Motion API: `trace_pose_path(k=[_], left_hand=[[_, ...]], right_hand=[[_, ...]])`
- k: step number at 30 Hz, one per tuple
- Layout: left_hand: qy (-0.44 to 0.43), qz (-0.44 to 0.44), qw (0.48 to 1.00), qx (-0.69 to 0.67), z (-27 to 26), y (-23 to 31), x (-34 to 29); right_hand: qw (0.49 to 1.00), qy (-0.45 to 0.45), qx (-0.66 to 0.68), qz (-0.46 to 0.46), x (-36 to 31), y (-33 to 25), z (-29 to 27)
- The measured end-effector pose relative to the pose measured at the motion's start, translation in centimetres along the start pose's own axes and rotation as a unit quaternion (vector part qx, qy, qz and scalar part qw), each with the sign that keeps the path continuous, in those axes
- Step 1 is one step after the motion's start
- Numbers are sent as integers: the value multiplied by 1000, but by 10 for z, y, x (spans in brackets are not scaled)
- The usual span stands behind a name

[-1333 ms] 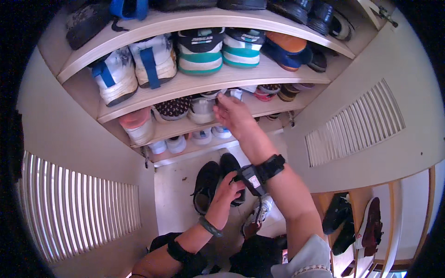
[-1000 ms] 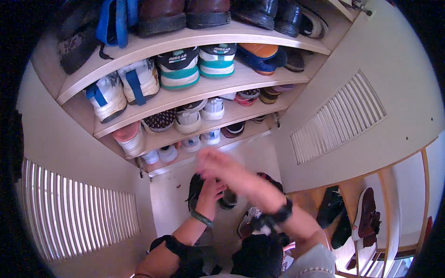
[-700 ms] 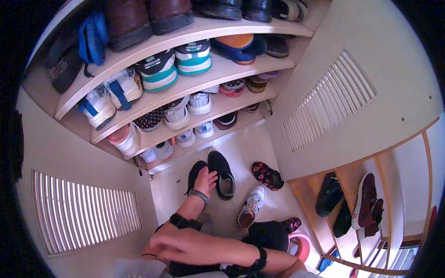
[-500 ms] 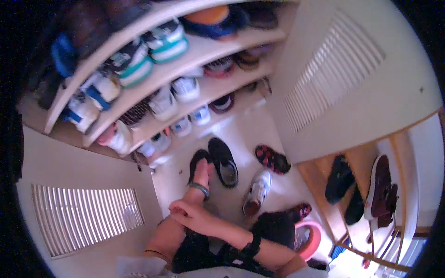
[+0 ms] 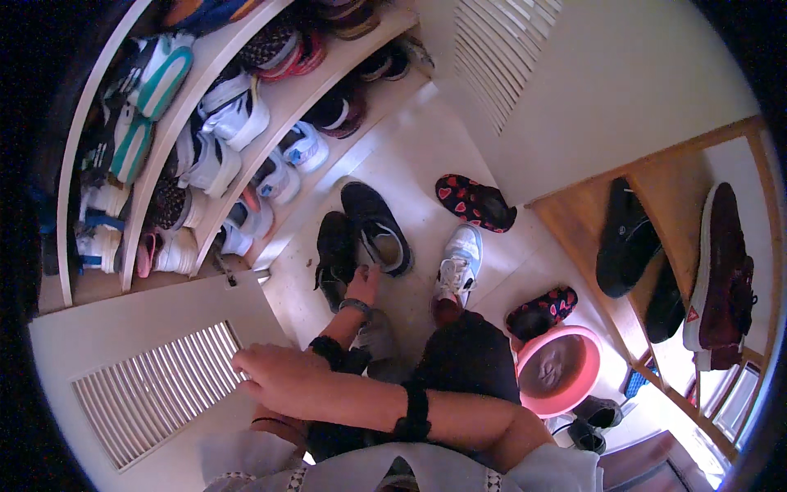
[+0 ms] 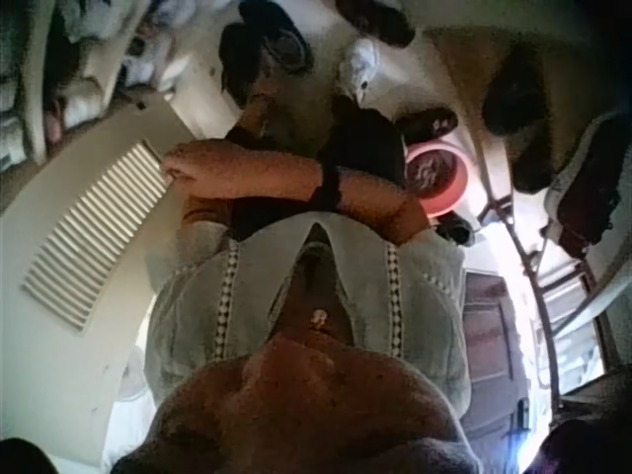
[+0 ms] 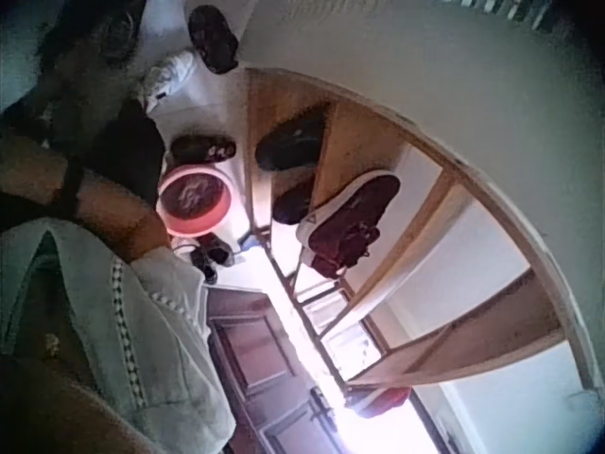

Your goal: The person organizes various shoes by taking them from a small wooden rack and placing them onto the shelves of a larger white cabinet.

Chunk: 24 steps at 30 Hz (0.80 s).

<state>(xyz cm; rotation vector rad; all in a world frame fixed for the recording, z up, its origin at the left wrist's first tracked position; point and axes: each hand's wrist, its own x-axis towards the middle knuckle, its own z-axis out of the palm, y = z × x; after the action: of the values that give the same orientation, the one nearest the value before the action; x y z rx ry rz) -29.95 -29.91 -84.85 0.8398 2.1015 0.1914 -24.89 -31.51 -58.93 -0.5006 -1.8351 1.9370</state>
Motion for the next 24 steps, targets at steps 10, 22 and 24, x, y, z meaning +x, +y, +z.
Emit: trace_pose_path(k=[10, 22, 24], left_hand=[[80, -59, 991, -89, -2, -31, 68], [19, -66, 965, 255, -31, -21, -58], [87, -11, 950, 300, -29, -6, -67]], right_hand=[[999, -5, 4, -37, 3, -18, 7], [999, 35, -23, -17, 3, -12, 0], [999, 42, -26, -24, 2, -11, 0]])
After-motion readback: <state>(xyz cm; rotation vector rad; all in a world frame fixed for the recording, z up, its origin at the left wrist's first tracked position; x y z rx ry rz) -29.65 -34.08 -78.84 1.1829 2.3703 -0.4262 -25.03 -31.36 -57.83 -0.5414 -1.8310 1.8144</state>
